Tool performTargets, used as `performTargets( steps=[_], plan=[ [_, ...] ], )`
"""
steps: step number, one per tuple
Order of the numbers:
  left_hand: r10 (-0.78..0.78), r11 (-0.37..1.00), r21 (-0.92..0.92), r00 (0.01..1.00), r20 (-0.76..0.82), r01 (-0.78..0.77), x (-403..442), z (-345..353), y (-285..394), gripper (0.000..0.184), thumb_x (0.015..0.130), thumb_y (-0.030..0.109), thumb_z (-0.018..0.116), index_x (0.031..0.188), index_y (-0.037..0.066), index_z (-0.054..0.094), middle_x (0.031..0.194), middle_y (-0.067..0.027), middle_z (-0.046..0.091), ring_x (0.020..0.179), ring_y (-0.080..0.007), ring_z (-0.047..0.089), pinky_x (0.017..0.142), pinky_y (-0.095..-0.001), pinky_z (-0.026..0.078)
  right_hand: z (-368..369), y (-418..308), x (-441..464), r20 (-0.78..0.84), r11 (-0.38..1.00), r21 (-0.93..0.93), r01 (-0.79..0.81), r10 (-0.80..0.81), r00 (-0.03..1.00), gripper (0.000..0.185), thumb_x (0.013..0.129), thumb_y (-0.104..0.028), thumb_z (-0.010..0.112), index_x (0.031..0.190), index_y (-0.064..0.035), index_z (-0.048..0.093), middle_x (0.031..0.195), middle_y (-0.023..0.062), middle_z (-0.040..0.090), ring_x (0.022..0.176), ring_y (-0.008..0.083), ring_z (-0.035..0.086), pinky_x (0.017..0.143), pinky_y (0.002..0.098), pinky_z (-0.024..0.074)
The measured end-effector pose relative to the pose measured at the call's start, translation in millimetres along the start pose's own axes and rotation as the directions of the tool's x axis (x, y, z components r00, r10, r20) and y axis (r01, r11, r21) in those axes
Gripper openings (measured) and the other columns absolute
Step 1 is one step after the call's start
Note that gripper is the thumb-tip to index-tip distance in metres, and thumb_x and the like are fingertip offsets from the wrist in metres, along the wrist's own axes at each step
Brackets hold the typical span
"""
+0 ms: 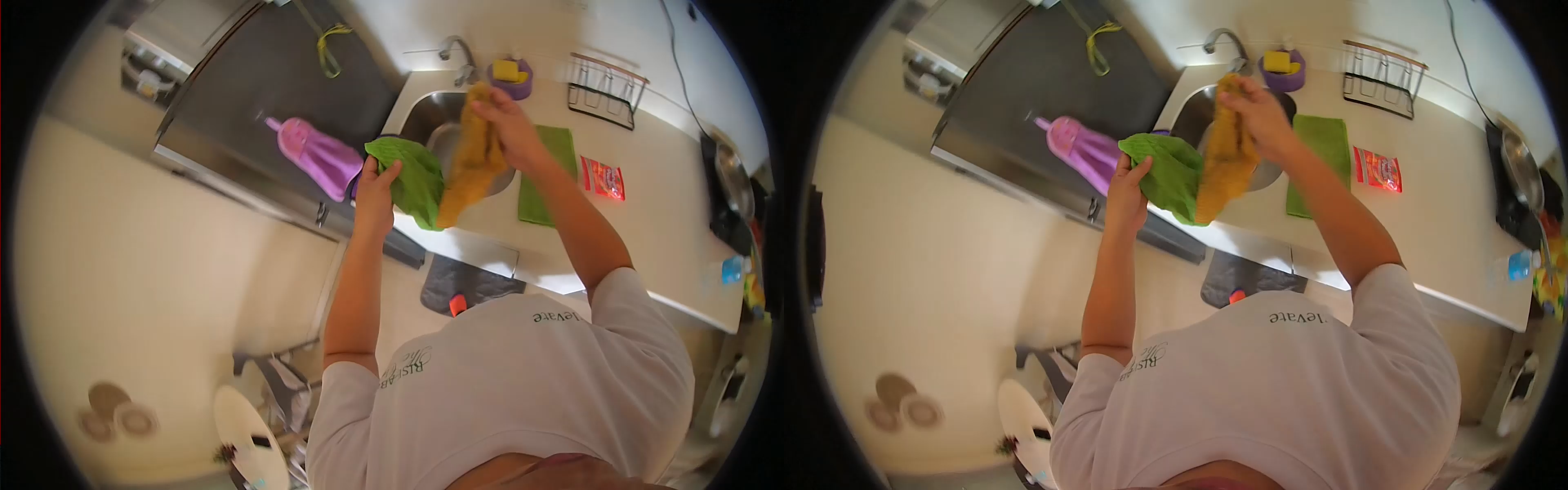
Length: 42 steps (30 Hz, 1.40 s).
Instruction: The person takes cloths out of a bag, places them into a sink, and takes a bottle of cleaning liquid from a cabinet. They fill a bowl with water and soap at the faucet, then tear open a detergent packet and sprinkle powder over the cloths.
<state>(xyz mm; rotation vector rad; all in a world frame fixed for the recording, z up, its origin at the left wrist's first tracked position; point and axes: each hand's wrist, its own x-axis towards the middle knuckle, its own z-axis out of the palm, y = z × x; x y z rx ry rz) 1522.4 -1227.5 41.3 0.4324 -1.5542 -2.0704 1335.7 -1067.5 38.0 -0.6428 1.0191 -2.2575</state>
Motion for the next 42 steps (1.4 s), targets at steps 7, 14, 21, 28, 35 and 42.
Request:
performTargets(
  steps=[7, 14, 21, 28, 35, 42],
  plan=[
    [-0.256, 0.933, 0.285, 0.961, 0.104, 0.218, 156.9, -62.3, -95.6, 0.035, 0.088, 0.004, 0.057, 0.122, 0.001, 0.051, 0.107, -0.0084, 0.061, 0.094, -0.0180, 0.059, 0.079, -0.0297, 0.048, -58.1, 86.2, 24.4, -0.254, 0.131, -0.965, -0.228, -0.245, 0.936, 0.050, 0.085, -0.034, 0.062, 0.128, -0.0121, 0.050, 0.121, 0.0123, 0.057, 0.113, 0.0290, 0.053, 0.095, 0.0378, 0.0420],
    [-0.323, 0.842, 0.491, 0.938, 0.129, 0.223, 249.0, -97.4, -163.5, 0.046, 0.083, 0.014, 0.064, 0.126, 0.000, 0.051, 0.111, -0.0136, 0.061, 0.094, -0.0223, 0.061, 0.079, -0.0320, 0.048, -178.7, 39.6, -67.4, -0.566, -0.317, -0.497, -0.808, -0.588, 0.579, 0.059, 0.081, -0.045, 0.063, 0.130, -0.0131, 0.050, 0.134, 0.0212, 0.044, 0.126, 0.0375, 0.039, 0.102, 0.0486, 0.0346],
    [-0.121, 0.736, 0.673, 0.963, 0.240, -0.075, 284.6, -78.4, -148.1, 0.052, 0.081, 0.018, 0.066, 0.126, -0.001, 0.049, 0.117, -0.0207, 0.058, 0.102, -0.0309, 0.059, 0.086, -0.0371, 0.046, -172.8, 37.9, -85.0, -0.773, -0.013, -0.530, -0.848, -0.402, 0.490, 0.048, 0.079, -0.038, 0.067, 0.116, -0.0094, 0.058, 0.112, 0.0167, 0.057, 0.105, 0.0334, 0.054, 0.086, 0.0424, 0.0468],
    [-0.328, 0.001, 0.987, 0.932, 0.152, -0.161, 260.4, -117.3, -215.9, 0.072, 0.079, 0.032, 0.068, 0.136, 0.002, 0.036, 0.129, -0.0248, 0.048, 0.117, -0.0335, 0.051, 0.097, -0.0414, 0.042, -181.6, 126.8, -89.4, -0.510, -0.240, -0.632, -0.737, -0.587, 0.629, 0.040, 0.075, -0.022, 0.067, 0.112, -0.0093, 0.058, 0.083, 0.0100, 0.062, 0.084, 0.0294, 0.061, 0.074, 0.0399, 0.0489],
    [-0.511, 0.586, 0.808, 0.800, 0.315, 0.056, 248.1, -56.7, -216.9, 0.057, 0.083, 0.035, 0.066, 0.123, -0.001, 0.049, 0.114, -0.0186, 0.059, 0.105, -0.0265, 0.058, 0.088, -0.0377, 0.046, -182.6, 94.9, -50.3, -0.753, 0.201, -0.656, -0.727, -0.233, 0.615, 0.040, 0.068, -0.009, 0.063, 0.109, -0.0089, 0.062, 0.079, 0.0096, 0.060, 0.074, 0.0258, 0.060, 0.068, 0.0349, 0.0479],
    [-0.741, 0.667, 0.462, 0.461, 0.488, 0.584, 220.7, 51.0, -182.6, 0.027, 0.089, 0.027, 0.062, 0.103, 0.004, 0.061, 0.093, -0.0043, 0.060, 0.084, -0.0139, 0.058, 0.069, -0.0258, 0.047, -76.4, 105.7, 19.4, -0.268, 0.199, -0.951, -0.238, -0.144, 0.953, 0.029, 0.076, -0.006, 0.061, 0.105, -0.0081, 0.063, 0.086, 0.0065, 0.059, 0.078, 0.0158, 0.058, 0.066, 0.0283, 0.0472]
  ],
)
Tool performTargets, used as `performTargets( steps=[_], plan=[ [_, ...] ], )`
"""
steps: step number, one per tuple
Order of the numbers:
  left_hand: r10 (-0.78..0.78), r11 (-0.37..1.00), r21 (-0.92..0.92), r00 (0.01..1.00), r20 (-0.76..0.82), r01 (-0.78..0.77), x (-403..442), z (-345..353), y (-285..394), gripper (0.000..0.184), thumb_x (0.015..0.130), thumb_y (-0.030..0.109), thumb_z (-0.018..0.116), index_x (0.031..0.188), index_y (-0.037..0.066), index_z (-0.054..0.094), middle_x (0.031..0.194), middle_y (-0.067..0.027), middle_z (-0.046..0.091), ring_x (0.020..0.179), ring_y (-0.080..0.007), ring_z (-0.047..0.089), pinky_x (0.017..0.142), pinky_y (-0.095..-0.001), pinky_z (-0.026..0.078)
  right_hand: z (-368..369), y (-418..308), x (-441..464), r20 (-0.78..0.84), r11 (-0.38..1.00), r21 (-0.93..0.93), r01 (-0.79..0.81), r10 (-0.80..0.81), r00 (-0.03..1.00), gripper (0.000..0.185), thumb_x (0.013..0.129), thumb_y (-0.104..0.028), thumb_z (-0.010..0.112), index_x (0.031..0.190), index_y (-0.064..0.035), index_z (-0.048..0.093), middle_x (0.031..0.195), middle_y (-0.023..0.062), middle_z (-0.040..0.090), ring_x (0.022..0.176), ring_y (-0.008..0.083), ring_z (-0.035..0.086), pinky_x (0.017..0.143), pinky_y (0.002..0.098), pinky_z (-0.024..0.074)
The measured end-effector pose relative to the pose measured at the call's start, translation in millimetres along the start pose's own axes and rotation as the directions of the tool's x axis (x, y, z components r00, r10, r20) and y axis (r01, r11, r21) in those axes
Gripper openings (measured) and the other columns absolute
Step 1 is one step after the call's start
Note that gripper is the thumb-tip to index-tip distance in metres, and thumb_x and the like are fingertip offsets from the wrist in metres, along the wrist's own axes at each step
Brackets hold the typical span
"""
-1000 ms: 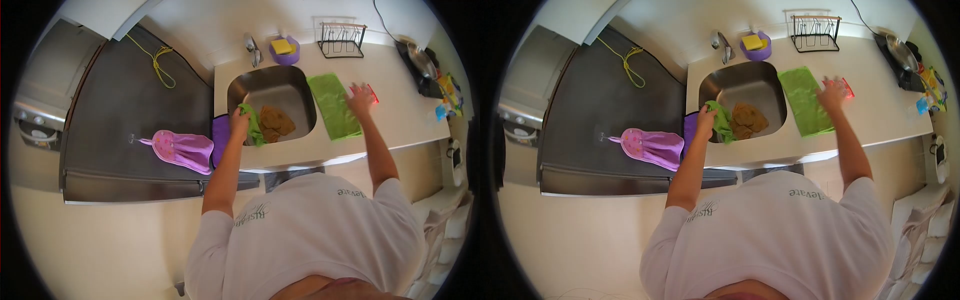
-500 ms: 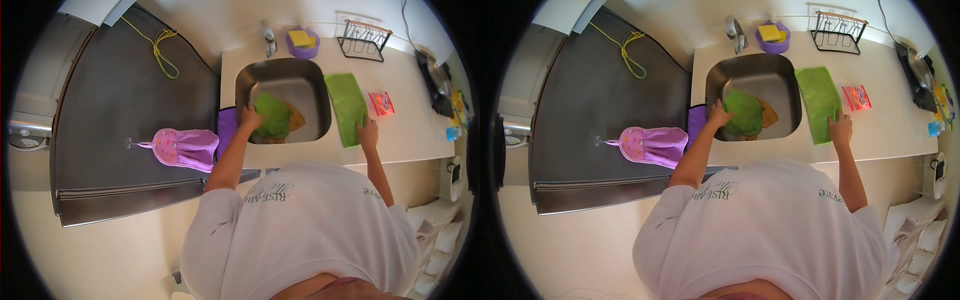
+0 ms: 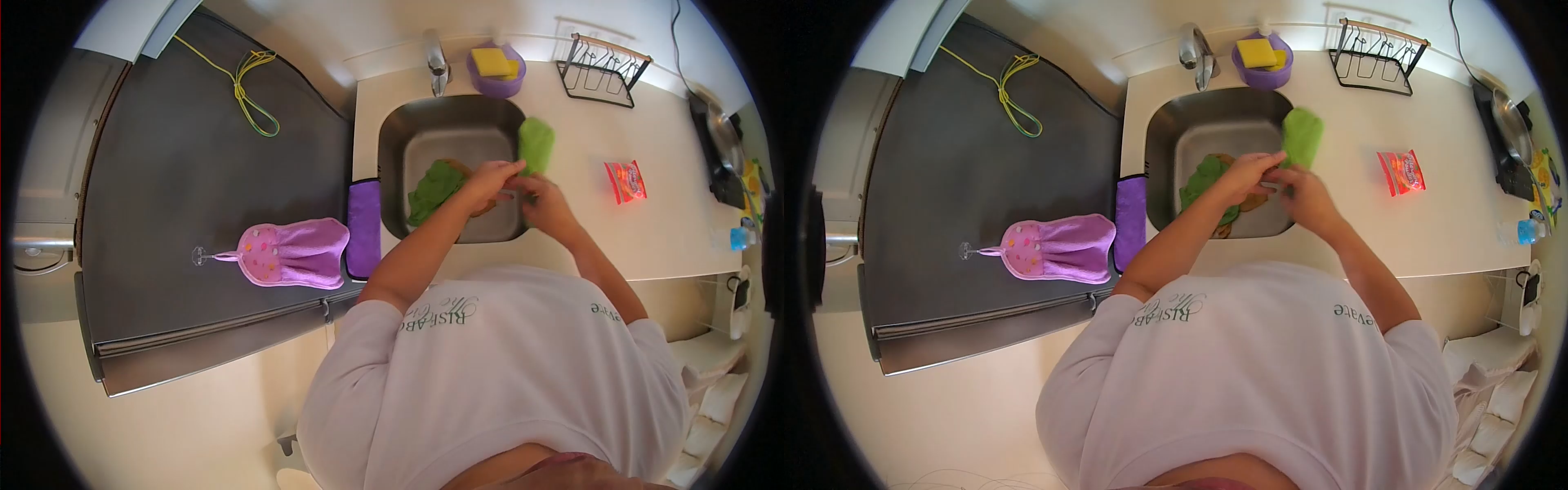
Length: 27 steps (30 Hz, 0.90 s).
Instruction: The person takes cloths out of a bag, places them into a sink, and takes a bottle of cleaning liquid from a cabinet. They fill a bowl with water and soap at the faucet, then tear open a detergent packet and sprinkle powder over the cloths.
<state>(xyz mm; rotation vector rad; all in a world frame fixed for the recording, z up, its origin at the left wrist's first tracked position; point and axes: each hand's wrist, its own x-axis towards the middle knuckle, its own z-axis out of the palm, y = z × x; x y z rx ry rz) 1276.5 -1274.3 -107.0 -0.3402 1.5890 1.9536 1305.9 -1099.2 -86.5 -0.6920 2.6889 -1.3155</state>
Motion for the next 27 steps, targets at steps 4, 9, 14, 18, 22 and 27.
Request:
performTargets(
  steps=[4, 9, 14, 18, 22, 27],
  plan=[
    [0.036, 0.978, -0.204, 0.999, -0.031, -0.042, -7.8, 4.7, 3.7, 0.021, 0.090, 0.023, 0.061, 0.102, 0.006, 0.060, 0.092, -0.0045, 0.060, 0.082, -0.0154, 0.058, 0.071, -0.0278, 0.049, -1.2, -16.9, 10.0, 0.002, 0.861, 0.403, -0.311, 0.339, 0.941, 0.019, 0.083, -0.018, 0.066, 0.095, -0.0049, 0.062, 0.082, 0.0045, 0.061, 0.073, 0.0116, 0.059, 0.062, 0.0263, 0.0501],
    [0.060, 0.905, -0.425, 0.997, 0.054, -0.032, -34.3, -3.9, 12.4, 0.021, 0.090, 0.023, 0.061, 0.104, 0.008, 0.059, 0.095, -0.0045, 0.060, 0.086, -0.0158, 0.057, 0.078, -0.0323, 0.050, -1.5, -19.7, 23.9, 0.169, 0.653, 0.637, -0.409, 0.399, 0.901, 0.028, 0.090, -0.032, 0.062, 0.090, -0.0034, 0.061, 0.075, 0.0004, 0.060, 0.064, 0.0083, 0.057, 0.056, 0.0223, 0.0502],
    [0.093, 0.866, -0.475, 0.983, -0.158, -0.158, -43.9, -19.8, 0.7, 0.021, 0.091, 0.022, 0.059, 0.106, 0.008, 0.057, 0.098, -0.0057, 0.060, 0.091, -0.0166, 0.057, 0.086, -0.0349, 0.047, 14.1, -15.9, 36.8, 0.211, 0.763, 0.508, -0.399, 0.339, 0.917, 0.029, 0.092, -0.033, 0.057, 0.092, -0.0048, 0.062, 0.078, -0.0012, 0.061, 0.069, 0.0068, 0.057, 0.058, 0.0225, 0.0484],
    [0.078, 0.822, -0.480, 0.897, -0.436, -0.305, -54.4, -57.4, -9.6, 0.021, 0.093, 0.023, 0.055, 0.106, 0.006, 0.055, 0.100, -0.0058, 0.060, 0.097, -0.0180, 0.057, 0.090, -0.0372, 0.046, -0.4, -14.2, 33.2, 0.202, 0.460, 0.759, -0.462, 0.507, 0.838, 0.025, 0.093, -0.033, 0.055, 0.096, -0.0095, 0.064, 0.080, -0.0018, 0.063, 0.070, 0.0066, 0.058, 0.060, 0.0198, 0.0444],
    [0.068, 0.667, -0.636, 0.882, -0.466, -0.388, -63.7, -131.4, -20.3, 0.019, 0.096, 0.019, 0.048, 0.106, 0.005, 0.055, 0.102, -0.0072, 0.060, 0.097, -0.0216, 0.058, 0.091, -0.0386, 0.047, -25.6, 28.8, 37.8, 0.122, 0.537, 0.670, -0.513, 0.602, 0.789, 0.028, 0.092, -0.035, 0.055, 0.098, -0.0080, 0.064, 0.083, 0.0001, 0.065, 0.072, 0.0079, 0.059, 0.063, 0.0245, 0.0454],
    [0.025, 0.612, -0.715, 0.912, -0.410, -0.339, -63.0, -115.5, -14.0, 0.027, 0.097, 0.024, 0.047, 0.112, 0.002, 0.054, 0.113, -0.0127, 0.059, 0.105, -0.0278, 0.057, 0.093, -0.0430, 0.046, 6.4, 76.5, 93.4, -0.057, 0.965, -0.058, -0.256, 0.253, 0.966, 0.053, 0.084, -0.039, 0.064, 0.118, -0.0007, 0.054, 0.100, 0.0191, 0.063, 0.099, 0.0332, 0.060, 0.087, 0.0396, 0.0467]
  ],
)
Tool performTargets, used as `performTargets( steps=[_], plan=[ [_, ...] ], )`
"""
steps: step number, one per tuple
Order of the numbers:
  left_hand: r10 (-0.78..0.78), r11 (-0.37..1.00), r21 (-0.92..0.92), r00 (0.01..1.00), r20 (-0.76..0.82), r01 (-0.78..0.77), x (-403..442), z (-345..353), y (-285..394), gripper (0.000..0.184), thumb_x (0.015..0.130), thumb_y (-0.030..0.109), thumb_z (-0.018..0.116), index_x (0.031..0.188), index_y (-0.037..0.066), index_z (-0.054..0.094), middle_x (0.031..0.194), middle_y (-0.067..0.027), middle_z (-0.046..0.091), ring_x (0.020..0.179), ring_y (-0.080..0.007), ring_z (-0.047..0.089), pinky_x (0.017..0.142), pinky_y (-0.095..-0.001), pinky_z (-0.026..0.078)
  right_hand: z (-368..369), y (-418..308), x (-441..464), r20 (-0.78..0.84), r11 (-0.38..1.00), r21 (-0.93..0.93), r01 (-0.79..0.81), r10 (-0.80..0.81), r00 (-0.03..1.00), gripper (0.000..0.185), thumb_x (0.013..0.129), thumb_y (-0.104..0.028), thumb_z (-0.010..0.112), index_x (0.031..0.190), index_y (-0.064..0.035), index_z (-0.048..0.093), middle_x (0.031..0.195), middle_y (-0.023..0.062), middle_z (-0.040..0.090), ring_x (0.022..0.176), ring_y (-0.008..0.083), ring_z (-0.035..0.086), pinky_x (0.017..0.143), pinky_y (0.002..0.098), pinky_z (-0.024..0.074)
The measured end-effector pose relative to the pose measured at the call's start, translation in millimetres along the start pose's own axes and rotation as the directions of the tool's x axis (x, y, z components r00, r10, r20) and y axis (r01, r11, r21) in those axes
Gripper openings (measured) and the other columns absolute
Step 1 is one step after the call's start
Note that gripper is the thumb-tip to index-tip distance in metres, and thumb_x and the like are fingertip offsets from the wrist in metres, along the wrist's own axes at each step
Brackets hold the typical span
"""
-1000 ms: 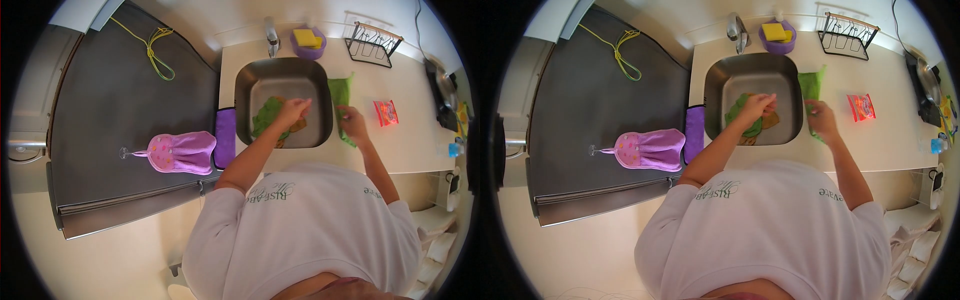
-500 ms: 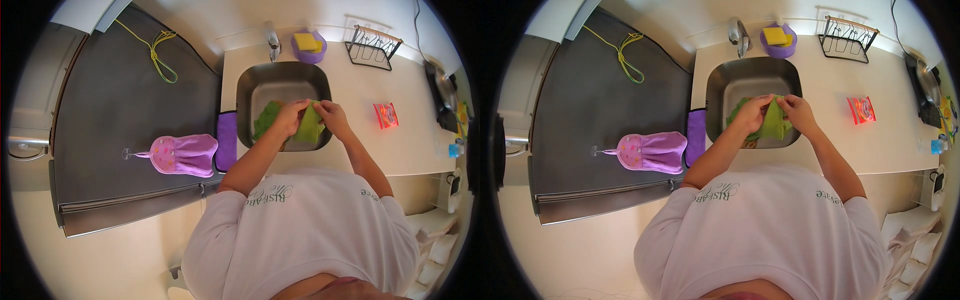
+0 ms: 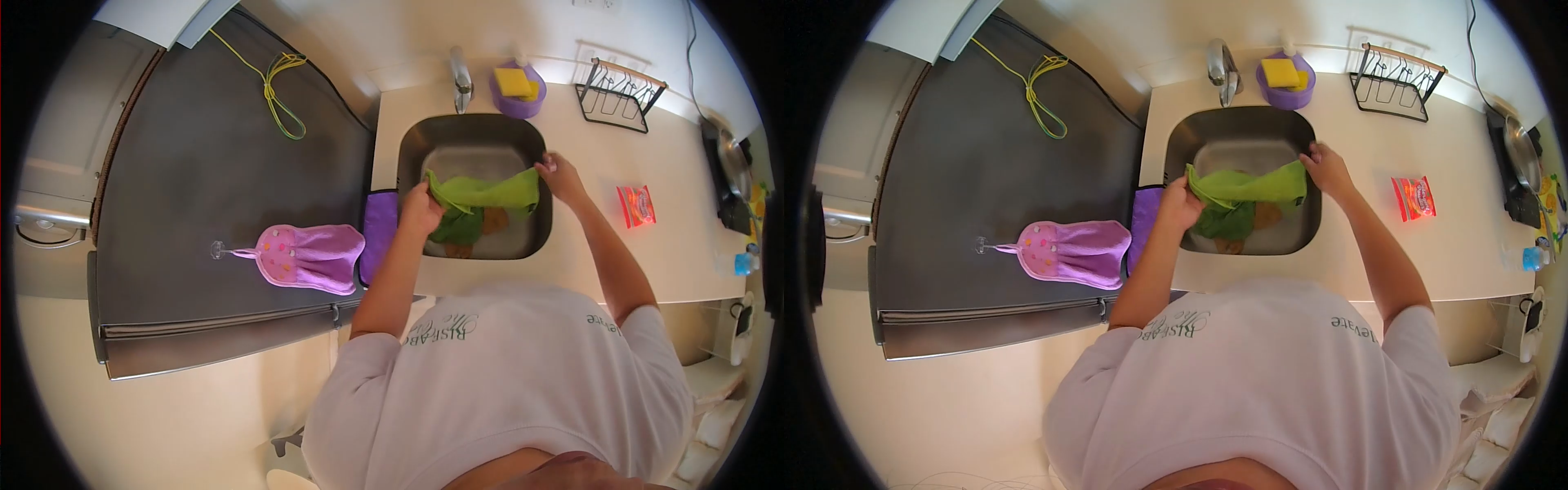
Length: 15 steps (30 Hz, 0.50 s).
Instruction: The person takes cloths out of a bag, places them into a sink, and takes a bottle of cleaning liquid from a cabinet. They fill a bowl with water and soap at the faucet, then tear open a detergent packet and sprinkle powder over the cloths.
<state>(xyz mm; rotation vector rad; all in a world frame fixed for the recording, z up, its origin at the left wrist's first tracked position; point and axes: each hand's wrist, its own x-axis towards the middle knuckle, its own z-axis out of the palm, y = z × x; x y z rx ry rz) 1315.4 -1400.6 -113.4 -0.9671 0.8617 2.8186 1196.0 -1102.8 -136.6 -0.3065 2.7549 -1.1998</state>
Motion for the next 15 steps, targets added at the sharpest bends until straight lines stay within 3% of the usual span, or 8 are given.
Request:
performTargets(
  steps=[3, 6, 9, 12, 15],
  plan=[
    [-0.114, 0.993, -0.030, 0.989, 0.090, 0.117, -7.6, 8.6, -18.1, 0.032, 0.095, 0.025, 0.049, 0.118, 0.002, 0.052, 0.120, -0.0135, 0.057, 0.112, -0.0288, 0.055, 0.097, -0.0450, 0.044, 8.7, -20.2, 64.7, -0.196, 0.967, -0.098, 0.235, -0.250, 0.948, 0.080, 0.077, -0.045, 0.069, 0.138, -0.0055, 0.035, 0.133, 0.0241, 0.045, 0.122, 0.0386, 0.045, 0.100, 0.0404, 0.0402],
    [-0.181, 0.977, 0.125, 0.980, 0.081, 0.171, 6.2, -4.4, -41.1, 0.037, 0.093, 0.022, 0.054, 0.124, 0.003, 0.048, 0.121, -0.0145, 0.055, 0.111, -0.0287, 0.055, 0.094, -0.0445, 0.045, 18.3, -40.9, 117.9, -0.244, 0.947, -0.287, 0.144, -0.217, 0.945, 0.087, 0.075, -0.048, 0.070, 0.141, -0.0094, 0.031, 0.141, 0.0235, 0.035, 0.126, 0.0421, 0.039, 0.102, 0.0423, 0.0370],
    [-0.214, 0.969, 0.137, 0.975, 0.058, 0.205, -7.8, -5.9, -41.1, 0.041, 0.091, 0.019, 0.056, 0.127, 0.002, 0.045, 0.123, -0.0152, 0.054, 0.112, -0.0290, 0.054, 0.095, -0.0438, 0.045, 33.7, -34.2, 148.7, -0.264, 0.881, -0.463, 0.097, -0.241, 0.934, 0.082, 0.072, -0.051, 0.071, 0.137, -0.0120, 0.038, 0.136, 0.0223, 0.042, 0.123, 0.0456, 0.040, 0.102, 0.0445, 0.0369],
    [-0.160, 0.979, 0.137, 0.985, 0.060, 0.150, 5.7, -39.1, -44.2, 0.040, 0.094, 0.018, 0.049, 0.128, 0.000, 0.042, 0.129, -0.0150, 0.051, 0.117, -0.0284, 0.050, 0.100, -0.0429, 0.040, 17.4, -29.0, 162.9, -0.150, 0.980, -0.172, 0.097, -0.124, 0.981, 0.068, 0.074, -0.052, 0.071, 0.125, -0.0126, 0.049, 0.121, 0.0212, 0.055, 0.115, 0.0403, 0.049, 0.095, 0.0432, 0.0412],
    [-0.190, 0.979, 0.083, 0.981, 0.032, 0.187, 9.2, -55.4, -42.6, 0.039, 0.093, 0.016, 0.048, 0.128, 0.000, 0.042, 0.129, -0.0157, 0.050, 0.118, -0.0285, 0.050, 0.101, -0.0417, 0.040, -10.5, -22.4, 171.9, 0.044, 0.985, -0.122, 0.122, -0.117, 0.992, 0.054, 0.076, -0.050, 0.069, 0.109, -0.0102, 0.055, 0.104, 0.0197, 0.064, 0.103, 0.0355, 0.058, 0.087, 0.0422, 0.0451]
  ],
)
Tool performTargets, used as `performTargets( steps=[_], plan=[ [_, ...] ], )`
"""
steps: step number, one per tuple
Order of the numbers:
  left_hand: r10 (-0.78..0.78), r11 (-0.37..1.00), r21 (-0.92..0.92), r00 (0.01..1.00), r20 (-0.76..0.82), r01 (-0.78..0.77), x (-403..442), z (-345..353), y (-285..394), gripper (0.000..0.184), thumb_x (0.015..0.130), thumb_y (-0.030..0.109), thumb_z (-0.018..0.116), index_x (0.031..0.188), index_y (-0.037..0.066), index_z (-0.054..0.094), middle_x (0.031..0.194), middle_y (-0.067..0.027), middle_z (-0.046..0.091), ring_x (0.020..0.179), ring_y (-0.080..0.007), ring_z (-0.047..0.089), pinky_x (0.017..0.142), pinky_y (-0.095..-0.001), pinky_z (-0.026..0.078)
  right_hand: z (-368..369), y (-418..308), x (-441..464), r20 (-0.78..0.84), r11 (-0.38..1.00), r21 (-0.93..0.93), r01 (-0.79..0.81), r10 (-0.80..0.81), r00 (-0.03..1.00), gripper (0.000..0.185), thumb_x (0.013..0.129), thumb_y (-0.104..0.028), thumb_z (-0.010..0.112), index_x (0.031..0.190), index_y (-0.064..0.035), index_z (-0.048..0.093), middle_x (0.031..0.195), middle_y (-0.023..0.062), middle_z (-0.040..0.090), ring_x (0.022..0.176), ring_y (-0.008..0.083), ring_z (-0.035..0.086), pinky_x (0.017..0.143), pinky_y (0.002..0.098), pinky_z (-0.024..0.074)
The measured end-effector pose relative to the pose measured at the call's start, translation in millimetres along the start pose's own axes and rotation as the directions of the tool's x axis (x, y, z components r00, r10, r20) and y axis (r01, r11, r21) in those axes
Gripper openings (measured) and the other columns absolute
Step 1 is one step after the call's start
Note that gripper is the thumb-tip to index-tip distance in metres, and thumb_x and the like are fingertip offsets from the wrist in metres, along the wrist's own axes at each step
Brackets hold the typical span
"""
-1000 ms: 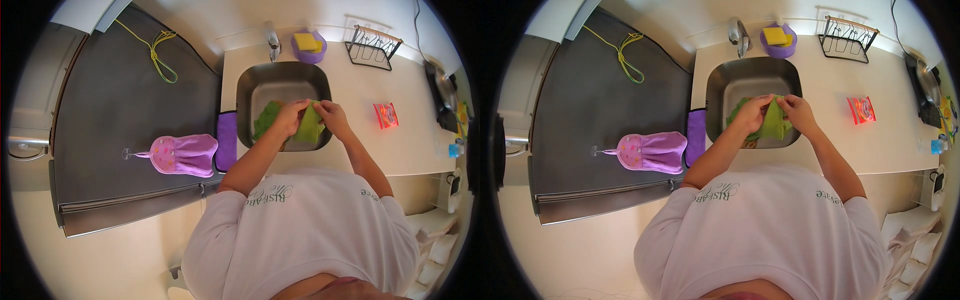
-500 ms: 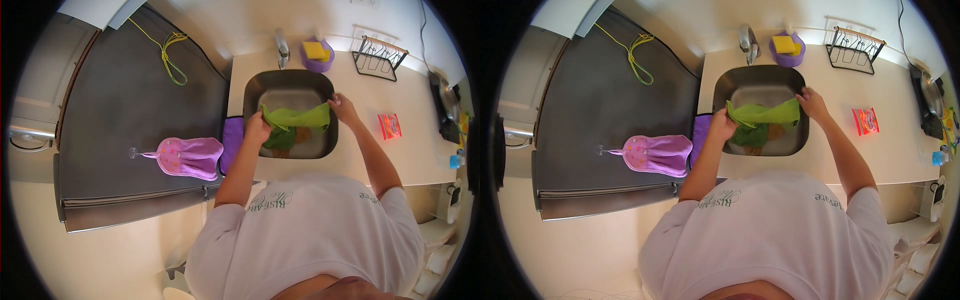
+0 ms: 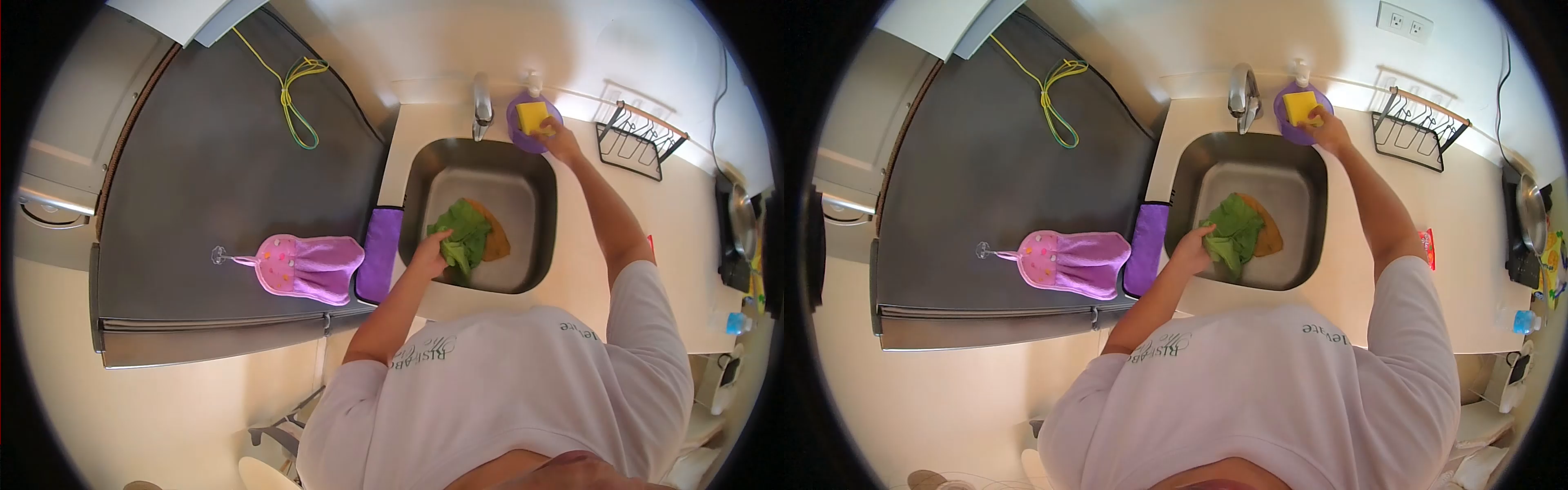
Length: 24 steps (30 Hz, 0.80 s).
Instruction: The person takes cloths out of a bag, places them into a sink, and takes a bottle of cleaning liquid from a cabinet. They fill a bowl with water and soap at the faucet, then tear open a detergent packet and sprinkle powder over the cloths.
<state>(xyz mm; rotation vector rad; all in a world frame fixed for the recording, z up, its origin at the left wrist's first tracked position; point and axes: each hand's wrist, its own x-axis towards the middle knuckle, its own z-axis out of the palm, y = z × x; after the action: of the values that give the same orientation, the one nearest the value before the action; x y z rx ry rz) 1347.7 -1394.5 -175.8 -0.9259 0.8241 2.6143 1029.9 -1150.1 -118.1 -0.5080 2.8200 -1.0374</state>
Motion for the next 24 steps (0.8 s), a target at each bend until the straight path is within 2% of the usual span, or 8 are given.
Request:
performTargets(
  steps=[3, 6, 12, 14, 15, 18, 21, 24],
  plan=[
    [-0.015, 1.000, -0.002, 0.998, -0.062, 0.014, 7.3, 0.1, -0.1, 0.039, 0.094, 0.016, 0.047, 0.129, -0.001, 0.042, 0.129, -0.0163, 0.050, 0.119, -0.0289, 0.050, 0.102, -0.0428, 0.039, -6.0, 2.4, 10.3, 0.013, 1.000, -0.009, 0.021, -0.021, 1.000, 0.048, 0.077, -0.048, 0.069, 0.102, -0.0096, 0.056, 0.097, 0.0197, 0.065, 0.094, 0.0346, 0.062, 0.081, 0.0420, 0.0467],
    [0.012, 0.999, -0.033, 1.000, 0.024, -0.011, 12.0, 8.9, -0.5, 0.040, 0.094, 0.016, 0.047, 0.129, -0.001, 0.041, 0.129, -0.0167, 0.050, 0.119, -0.0294, 0.050, 0.102, -0.0439, 0.039, 9.3, -4.2, 12.5, -0.076, 0.999, -0.022, -0.024, 0.022, 0.997, 0.047, 0.077, -0.047, 0.070, 0.103, -0.0098, 0.057, 0.098, 0.0188, 0.065, 0.094, 0.0368, 0.061, 0.081, 0.0424, 0.0470],
    [-0.036, 0.998, -0.052, 0.999, -0.010, 0.036, 18.1, 14.3, -0.9, 0.041, 0.094, 0.015, 0.048, 0.130, -0.001, 0.040, 0.130, -0.0171, 0.049, 0.119, -0.0300, 0.050, 0.102, -0.0446, 0.040, 30.1, -24.5, 16.6, -0.168, 0.997, -0.073, 0.007, -0.019, 0.986, 0.042, 0.078, -0.043, 0.069, 0.103, -0.0109, 0.059, 0.107, 0.0164, 0.063, 0.099, 0.0342, 0.060, 0.085, 0.0409, 0.0464],
    [-0.011, 1.000, -0.014, 0.999, -0.054, 0.010, 10.3, 17.1, -0.3, 0.041, 0.094, 0.015, 0.048, 0.130, -0.002, 0.039, 0.130, -0.0171, 0.048, 0.119, -0.0302, 0.049, 0.102, -0.0447, 0.039, 20.4, -54.6, 2.7, -0.307, 0.944, -0.310, -0.112, 0.012, 0.952, 0.041, 0.079, -0.043, 0.067, 0.104, -0.0112, 0.059, 0.109, 0.0153, 0.062, 0.101, 0.0329, 0.059, 0.087, 0.0401, 0.0460],
    [0.004, 1.000, 0.002, 0.997, -0.075, -0.003, 7.5, 18.1, 1.0, 0.041, 0.094, 0.015, 0.048, 0.130, -0.002, 0.039, 0.131, -0.0171, 0.048, 0.119, -0.0303, 0.049, 0.102, -0.0448, 0.039, 18.1, -58.3, 5.7, -0.363, 0.940, -0.319, -0.120, -0.004, 0.932, 0.041, 0.079, -0.043, 0.066, 0.105, -0.0114, 0.059, 0.109, 0.0149, 0.062, 0.102, 0.0327, 0.059, 0.087, 0.0401, 0.0461],
    [-0.030, 0.997, -0.068, 0.999, -0.028, 0.028, 5.0, 5.3, -0.8, 0.041, 0.093, 0.014, 0.048, 0.130, -0.001, 0.039, 0.131, -0.0169, 0.048, 0.120, -0.0301, 0.049, 0.104, -0.0448, 0.038, 13.2, -48.2, 39.4, -0.499, 0.989, -0.148, -0.018, -0.059, 0.864, 0.044, 0.080, -0.045, 0.064, 0.108, -0.0120, 0.060, 0.108, 0.0140, 0.062, 0.103, 0.0327, 0.059, 0.087, 0.0407, 0.0469],
    [-0.041, 0.996, -0.083, 0.999, -0.019, 0.040, 4.3, -2.1, -2.9, 0.041, 0.093, 0.014, 0.048, 0.130, 0.000, 0.039, 0.131, -0.0169, 0.048, 0.121, -0.0301, 0.048, 0.104, -0.0454, 0.037, -6.0, -59.1, 49.0, -0.163, 0.996, -0.041, -0.079, 0.072, 0.984, 0.048, 0.077, -0.048, 0.065, 0.110, -0.0128, 0.060, 0.108, 0.0149, 0.063, 0.103, 0.0325, 0.060, 0.086, 0.0416, 0.0483],
    [-0.038, 0.996, -0.077, 0.999, -0.007, 0.037, -2.8, 6.7, -3.2, 0.041, 0.093, 0.014, 0.048, 0.130, 0.000, 0.039, 0.132, -0.0168, 0.048, 0.121, -0.0302, 0.048, 0.104, -0.0460, 0.037, 13.4, -63.4, 33.4, -0.128, 0.951, -0.307, -0.019, -0.022, 0.992, 0.060, 0.072, -0.048, 0.069, 0.113, -0.0061, 0.056, 0.106, 0.0180, 0.064, 0.099, 0.0323, 0.062, 0.085, 0.0409, 0.0490]
  ],
)
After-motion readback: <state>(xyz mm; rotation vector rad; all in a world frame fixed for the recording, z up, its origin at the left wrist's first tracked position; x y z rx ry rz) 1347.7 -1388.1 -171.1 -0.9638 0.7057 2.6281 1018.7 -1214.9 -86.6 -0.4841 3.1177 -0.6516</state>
